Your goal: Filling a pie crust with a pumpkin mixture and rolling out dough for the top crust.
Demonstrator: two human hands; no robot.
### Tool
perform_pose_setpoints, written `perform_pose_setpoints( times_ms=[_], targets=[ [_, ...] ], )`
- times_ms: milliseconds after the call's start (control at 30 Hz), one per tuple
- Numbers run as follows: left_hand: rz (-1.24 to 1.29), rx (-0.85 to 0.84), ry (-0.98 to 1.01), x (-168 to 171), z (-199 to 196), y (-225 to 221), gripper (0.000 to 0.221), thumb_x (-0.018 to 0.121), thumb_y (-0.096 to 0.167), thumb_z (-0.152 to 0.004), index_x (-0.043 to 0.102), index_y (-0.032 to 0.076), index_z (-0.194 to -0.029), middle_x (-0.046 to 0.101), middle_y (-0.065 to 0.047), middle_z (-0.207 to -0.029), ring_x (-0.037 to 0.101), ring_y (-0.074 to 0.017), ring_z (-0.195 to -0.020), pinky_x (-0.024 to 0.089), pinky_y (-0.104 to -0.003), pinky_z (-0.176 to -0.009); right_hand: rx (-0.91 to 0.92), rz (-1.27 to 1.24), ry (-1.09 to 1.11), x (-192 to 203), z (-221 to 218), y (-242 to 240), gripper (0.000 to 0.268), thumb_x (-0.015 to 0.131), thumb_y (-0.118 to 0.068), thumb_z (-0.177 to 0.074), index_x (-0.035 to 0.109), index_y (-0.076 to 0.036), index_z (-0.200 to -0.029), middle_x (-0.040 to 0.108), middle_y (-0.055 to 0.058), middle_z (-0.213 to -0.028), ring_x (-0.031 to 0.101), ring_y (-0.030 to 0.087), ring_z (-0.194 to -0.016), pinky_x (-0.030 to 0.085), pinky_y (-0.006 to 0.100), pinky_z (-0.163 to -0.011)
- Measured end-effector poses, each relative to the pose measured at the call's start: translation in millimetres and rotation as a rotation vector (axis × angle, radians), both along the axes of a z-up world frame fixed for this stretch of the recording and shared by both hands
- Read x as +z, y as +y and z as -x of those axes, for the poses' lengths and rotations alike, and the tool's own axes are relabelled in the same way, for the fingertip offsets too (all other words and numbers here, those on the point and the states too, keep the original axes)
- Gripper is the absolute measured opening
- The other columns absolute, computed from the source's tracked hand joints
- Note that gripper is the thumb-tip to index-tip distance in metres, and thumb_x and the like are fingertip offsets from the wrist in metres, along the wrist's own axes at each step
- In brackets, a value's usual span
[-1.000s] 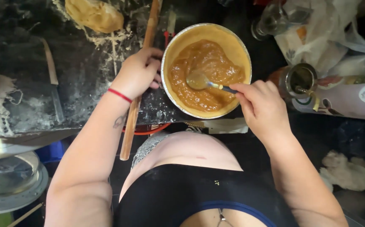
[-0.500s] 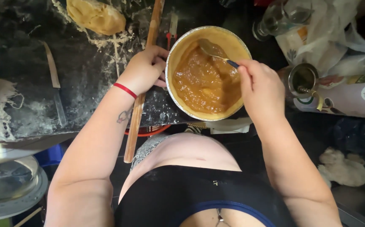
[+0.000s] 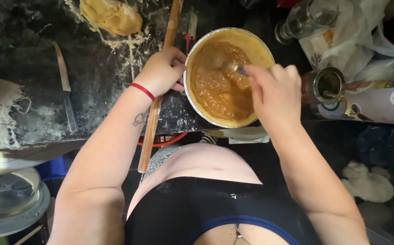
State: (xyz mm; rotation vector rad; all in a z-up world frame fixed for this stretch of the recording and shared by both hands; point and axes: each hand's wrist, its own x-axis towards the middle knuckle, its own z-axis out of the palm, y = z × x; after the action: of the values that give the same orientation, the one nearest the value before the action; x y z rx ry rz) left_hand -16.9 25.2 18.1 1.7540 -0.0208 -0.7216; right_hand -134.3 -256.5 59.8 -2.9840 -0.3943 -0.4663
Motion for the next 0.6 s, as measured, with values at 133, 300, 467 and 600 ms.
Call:
perform_pose_setpoints(
  times_ms=[133, 300, 467, 600],
  targets=[
    [-0.042, -0.016, -0.011, 1.0, 4.7, 1.7, 0.029, 0.055, 0.007, -0.1, 0.067, -0.006, -0.124, 0.074, -0.018, -0.091, 0.082, -0.0233, -0.063, 0.076, -0.031, -0.061, -0.084, 0.051, -0.055, 0.8, 5.2, -21.6, 0.017, 0.076, -0.02, -0.11, 0.079, -0.018, -0.126, 0.057, 0.005, -0.087, 0.062, 0.035, -0.085, 0.055, 0.049, -0.077],
    [-0.094, -0.027, 0.009, 14.8, 15.8, 8.6, 0.031, 0.051, 0.006, -0.101, 0.064, -0.009, -0.126, 0.075, -0.021, -0.095, 0.082, -0.0264, -0.064, 0.074, -0.031, -0.063, 0.119, -0.159, 0.1, 12.1, 35.4, -29.2, 0.021, 0.068, -0.015, -0.108, 0.079, -0.02, -0.124, 0.061, 0.006, -0.086, 0.06, 0.034, -0.082, 0.049, 0.045, -0.084],
    [-0.073, -0.006, 0.067, 16.4, 31.3, 12.3, 0.032, 0.052, 0.004, -0.102, 0.06, -0.014, -0.127, 0.074, -0.028, -0.103, 0.083, -0.0326, -0.071, 0.075, -0.037, -0.067, 0.083, -0.174, 0.031, -3.2, 27.5, -29.9, 0.025, 0.07, -0.012, -0.108, 0.079, -0.021, -0.129, 0.061, 0.002, -0.089, 0.06, 0.026, -0.082, 0.047, 0.037, -0.088],
    [0.002, 0.066, 0.139, 16.7, 47.3, 12.5, 0.035, 0.05, 0.003, -0.105, 0.052, -0.018, -0.132, 0.067, -0.033, -0.112, 0.083, -0.0412, -0.082, 0.075, -0.044, -0.073, -0.148, -0.078, -0.049, -26.2, 20.7, -45.8, 0.019, 0.074, -0.021, -0.111, 0.079, -0.023, -0.13, 0.058, 0.004, -0.088, 0.061, 0.031, -0.085, 0.052, 0.043, -0.083]
  ],
)
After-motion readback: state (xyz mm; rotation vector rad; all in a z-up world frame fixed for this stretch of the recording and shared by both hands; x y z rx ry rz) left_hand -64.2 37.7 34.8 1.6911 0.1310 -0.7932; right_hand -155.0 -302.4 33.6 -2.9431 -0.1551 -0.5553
